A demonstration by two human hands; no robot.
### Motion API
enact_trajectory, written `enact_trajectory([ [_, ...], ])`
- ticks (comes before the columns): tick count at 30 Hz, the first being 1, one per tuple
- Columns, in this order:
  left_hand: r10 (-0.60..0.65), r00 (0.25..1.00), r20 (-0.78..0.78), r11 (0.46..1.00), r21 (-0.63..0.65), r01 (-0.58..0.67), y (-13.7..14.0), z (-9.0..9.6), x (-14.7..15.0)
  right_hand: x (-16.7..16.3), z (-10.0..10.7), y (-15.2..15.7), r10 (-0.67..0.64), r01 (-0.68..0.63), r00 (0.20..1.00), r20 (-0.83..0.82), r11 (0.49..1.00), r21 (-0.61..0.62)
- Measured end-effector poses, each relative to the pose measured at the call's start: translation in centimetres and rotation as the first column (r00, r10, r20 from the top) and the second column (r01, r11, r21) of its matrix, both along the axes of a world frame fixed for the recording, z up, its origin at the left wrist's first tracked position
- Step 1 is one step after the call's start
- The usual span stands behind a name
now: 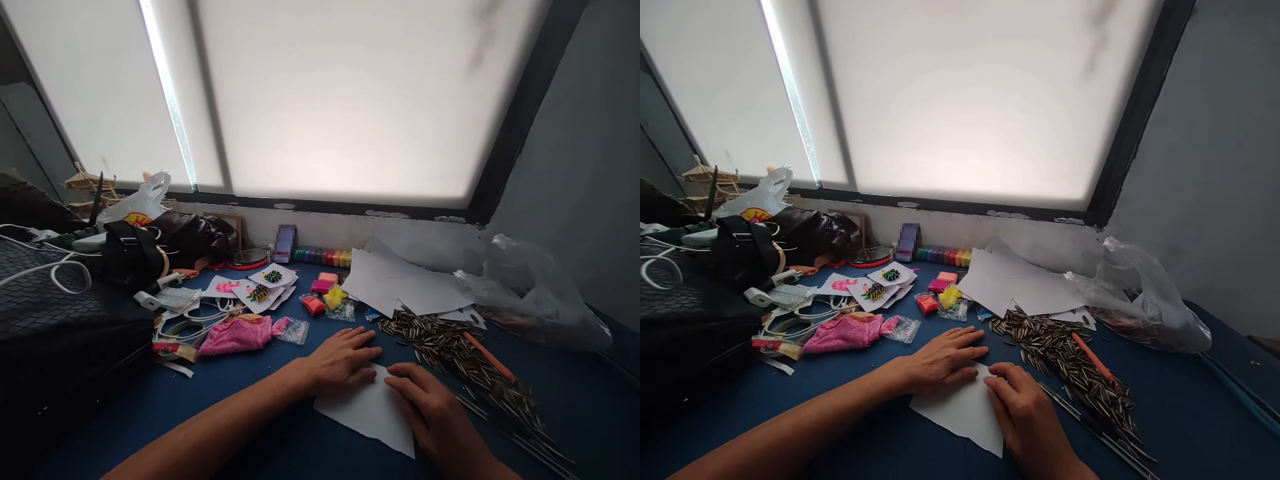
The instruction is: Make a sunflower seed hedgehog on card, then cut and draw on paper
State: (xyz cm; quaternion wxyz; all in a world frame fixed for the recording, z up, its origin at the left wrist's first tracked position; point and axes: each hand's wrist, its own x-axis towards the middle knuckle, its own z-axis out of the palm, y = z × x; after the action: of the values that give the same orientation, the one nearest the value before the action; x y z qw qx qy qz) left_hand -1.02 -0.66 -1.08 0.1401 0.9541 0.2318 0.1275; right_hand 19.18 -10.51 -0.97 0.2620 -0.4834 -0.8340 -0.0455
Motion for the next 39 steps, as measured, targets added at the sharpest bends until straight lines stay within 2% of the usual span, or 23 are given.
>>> enact_trajectory([
  [6, 0.069, 0.998, 0.011, 0.997, 0.043, -0.07, -0.4, 0.9, -0.3, -1.5, -0.3, -1.3, 0.026, -0.022, 0.988, 0.152, 0.999, -0.024],
  [9, 0.101, 0.994, -0.04, 0.995, -0.004, -0.101, -1.0, 1.1, -0.5, -1.5, -0.5, -1.3, 0.02, -0.021, 0.981, 0.193, 1.0, 0.002],
  [12, 0.121, 0.99, -0.074, 0.993, 0.015, -0.121, -1.5, 0.5, -0.5, -1.3, -0.6, -1.2, 0.016, -0.029, 0.973, 0.23, 0.998, 0.053],
  [18, 0.109, 0.991, -0.083, 0.994, 0.014, -0.108, -1.5, -0.5, -0.4, -1.7, -0.8, -1.3, -0.016, -0.023, 0.957, 0.29, 0.991, 0.131],
  [23, 0.116, 0.989, -0.089, 0.993, -0.018, -0.118, -1.3, -0.4, -0.4, -1.8, -0.9, -1.4, -0.024, -0.035, 0.94, 0.339, 0.985, 0.167],
  [31, 0.114, 0.99, -0.081, 0.993, -0.015, -0.116, -2.2, -0.3, 0.1, -0.6, -1.1, -1.4, -0.091, 0.015, 0.917, 0.388, 0.981, 0.195],
  [39, 0.094, 0.986, -0.138, 0.994, -0.034, -0.099, -2.8, -0.2, 0.5, -0.4, -1.2, -1.2, -0.071, -0.036, 0.905, 0.419, 0.97, 0.241],
])
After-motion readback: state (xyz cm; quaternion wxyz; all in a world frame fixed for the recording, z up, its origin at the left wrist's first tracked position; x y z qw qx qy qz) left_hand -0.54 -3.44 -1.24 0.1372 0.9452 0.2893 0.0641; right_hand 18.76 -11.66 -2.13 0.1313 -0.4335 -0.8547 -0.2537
